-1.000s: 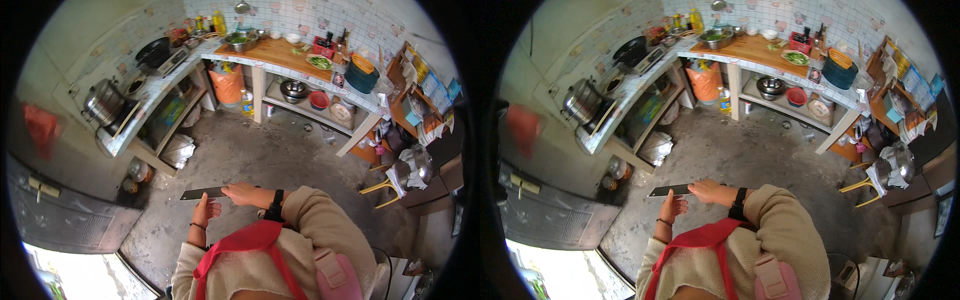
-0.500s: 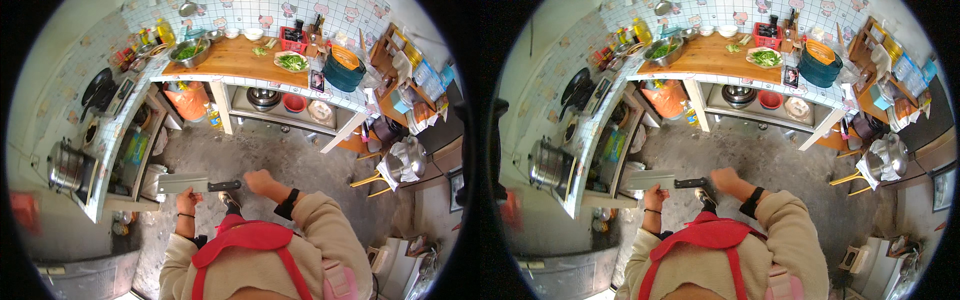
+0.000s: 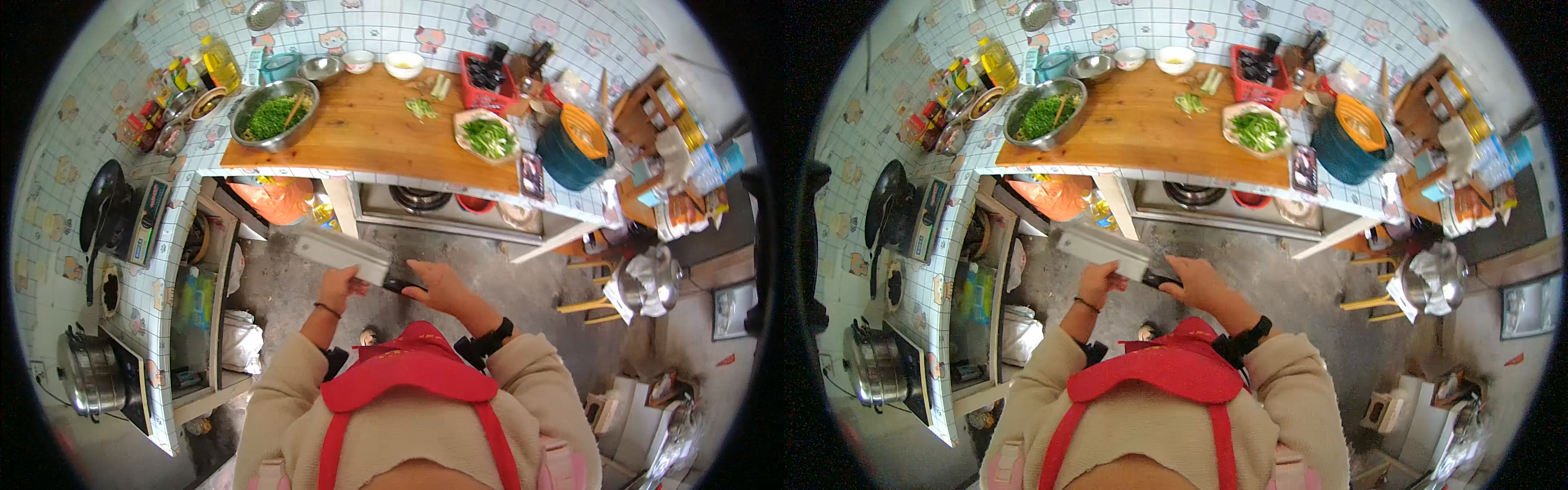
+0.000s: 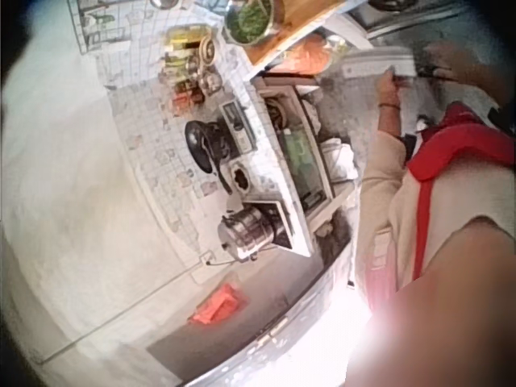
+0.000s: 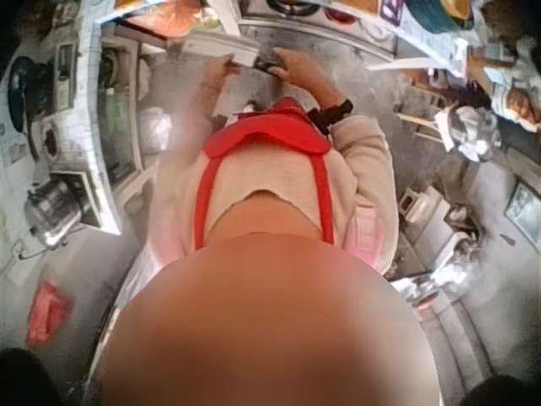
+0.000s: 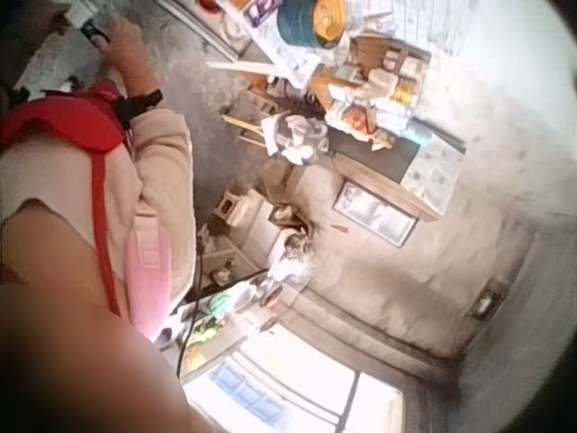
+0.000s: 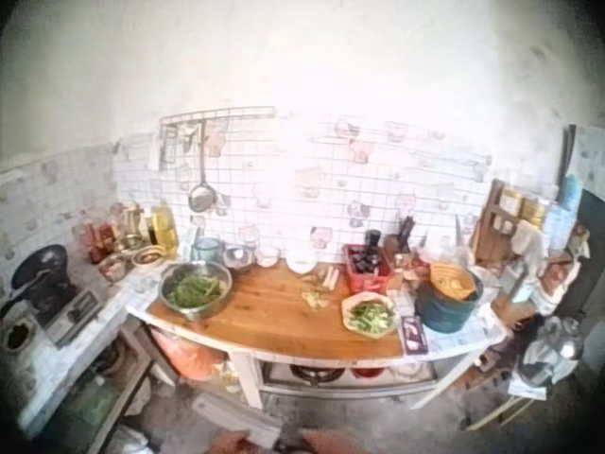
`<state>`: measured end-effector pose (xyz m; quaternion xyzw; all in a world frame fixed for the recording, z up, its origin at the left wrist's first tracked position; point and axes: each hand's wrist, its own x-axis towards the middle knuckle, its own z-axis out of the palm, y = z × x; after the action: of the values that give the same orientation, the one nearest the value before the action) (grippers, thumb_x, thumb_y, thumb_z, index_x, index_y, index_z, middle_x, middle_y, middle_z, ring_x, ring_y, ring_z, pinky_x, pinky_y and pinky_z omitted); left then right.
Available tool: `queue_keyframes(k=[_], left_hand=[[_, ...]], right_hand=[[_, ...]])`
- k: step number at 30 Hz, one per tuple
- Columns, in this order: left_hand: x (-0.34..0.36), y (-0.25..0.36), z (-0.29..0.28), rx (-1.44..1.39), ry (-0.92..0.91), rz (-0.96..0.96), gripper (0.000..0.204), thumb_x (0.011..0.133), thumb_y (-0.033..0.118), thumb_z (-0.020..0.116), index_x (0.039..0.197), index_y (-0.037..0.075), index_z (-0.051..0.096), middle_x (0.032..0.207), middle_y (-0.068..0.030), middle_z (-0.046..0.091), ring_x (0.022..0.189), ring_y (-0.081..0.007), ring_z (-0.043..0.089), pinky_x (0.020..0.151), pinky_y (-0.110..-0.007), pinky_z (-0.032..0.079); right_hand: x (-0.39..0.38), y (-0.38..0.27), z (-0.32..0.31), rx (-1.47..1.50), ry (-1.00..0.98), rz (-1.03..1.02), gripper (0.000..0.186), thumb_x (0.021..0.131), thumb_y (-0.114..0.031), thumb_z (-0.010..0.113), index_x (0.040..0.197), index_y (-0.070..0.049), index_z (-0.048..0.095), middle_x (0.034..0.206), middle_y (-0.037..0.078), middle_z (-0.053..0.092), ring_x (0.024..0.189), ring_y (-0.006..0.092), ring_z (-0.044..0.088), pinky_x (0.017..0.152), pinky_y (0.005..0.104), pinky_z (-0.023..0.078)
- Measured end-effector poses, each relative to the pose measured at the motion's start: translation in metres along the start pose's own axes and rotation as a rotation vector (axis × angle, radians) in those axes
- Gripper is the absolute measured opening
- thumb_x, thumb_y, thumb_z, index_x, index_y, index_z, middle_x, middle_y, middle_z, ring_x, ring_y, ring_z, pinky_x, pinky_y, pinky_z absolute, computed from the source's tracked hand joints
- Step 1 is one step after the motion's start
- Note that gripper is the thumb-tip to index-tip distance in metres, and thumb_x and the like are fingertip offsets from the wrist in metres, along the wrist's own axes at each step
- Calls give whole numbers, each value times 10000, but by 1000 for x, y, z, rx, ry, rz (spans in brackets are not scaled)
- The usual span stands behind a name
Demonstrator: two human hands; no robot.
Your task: The person washes a cleaver and a small bowl at the sink, then returns to the counter to mix chopped greens in a large metal bowl with chopsticks. They add a white powder from a divided container into the bowl and stir the mixture.
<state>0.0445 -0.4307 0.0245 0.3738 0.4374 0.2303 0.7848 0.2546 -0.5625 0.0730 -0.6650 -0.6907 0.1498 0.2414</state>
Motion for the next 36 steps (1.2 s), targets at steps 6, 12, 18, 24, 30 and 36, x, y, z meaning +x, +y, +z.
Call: queue_keyframes(k=[6,12,18,24,30,36], left_hand=[[76,68,66,105,-177,16,314,825,260,557,881,-48,586,694,-150,624,549,-211,605,522,-302,501],[125,129,58,233,-95,82,345,858,336,496,997,25,551,797,-118,626,621,-187,609,552,-282,492],[132,157,-31,-29,366,137,344,860,310,491,1045,22,519,843,-115,601,622,-185,593,553,-298,492],[139,177,-101,-140,458,246,320,878,266,459,1072,15,498,856,-111,590,658,-182,585,583,-302,492],[157,185,-164,-204,489,206,306,888,241,448,1067,-2,498,851,-108,591,646,-179,582,578,-303,489],[184,220,-240,-221,470,195,291,892,242,454,1049,5,516,812,-97,600,635,-171,587,562,-288,485]], right_hand=[[73,29,-17,269,-26,212,506,756,-202,620,1221,-119,440,1069,163,572,954,352,549,762,403,463],[167,101,-31,37,139,169,513,727,-172,652,1193,-95,452,1005,181,583,891,337,579,720,391,474],[241,147,-41,-190,-18,225,412,754,-195,628,1118,-77,475,944,181,573,862,349,564,707,434,462],[263,151,-43,-394,12,191,283,773,-187,615,1014,-57,543,917,154,571,916,310,531,739,412,448],[298,133,-45,-118,87,176,201,831,-157,548,1006,-61,567,879,131,596,774,321,578,623,390,461],[352,76,10,188,216,112,245,824,-109,556,1051,-20,536,810,140,591,696,262,595,622,348,470]])
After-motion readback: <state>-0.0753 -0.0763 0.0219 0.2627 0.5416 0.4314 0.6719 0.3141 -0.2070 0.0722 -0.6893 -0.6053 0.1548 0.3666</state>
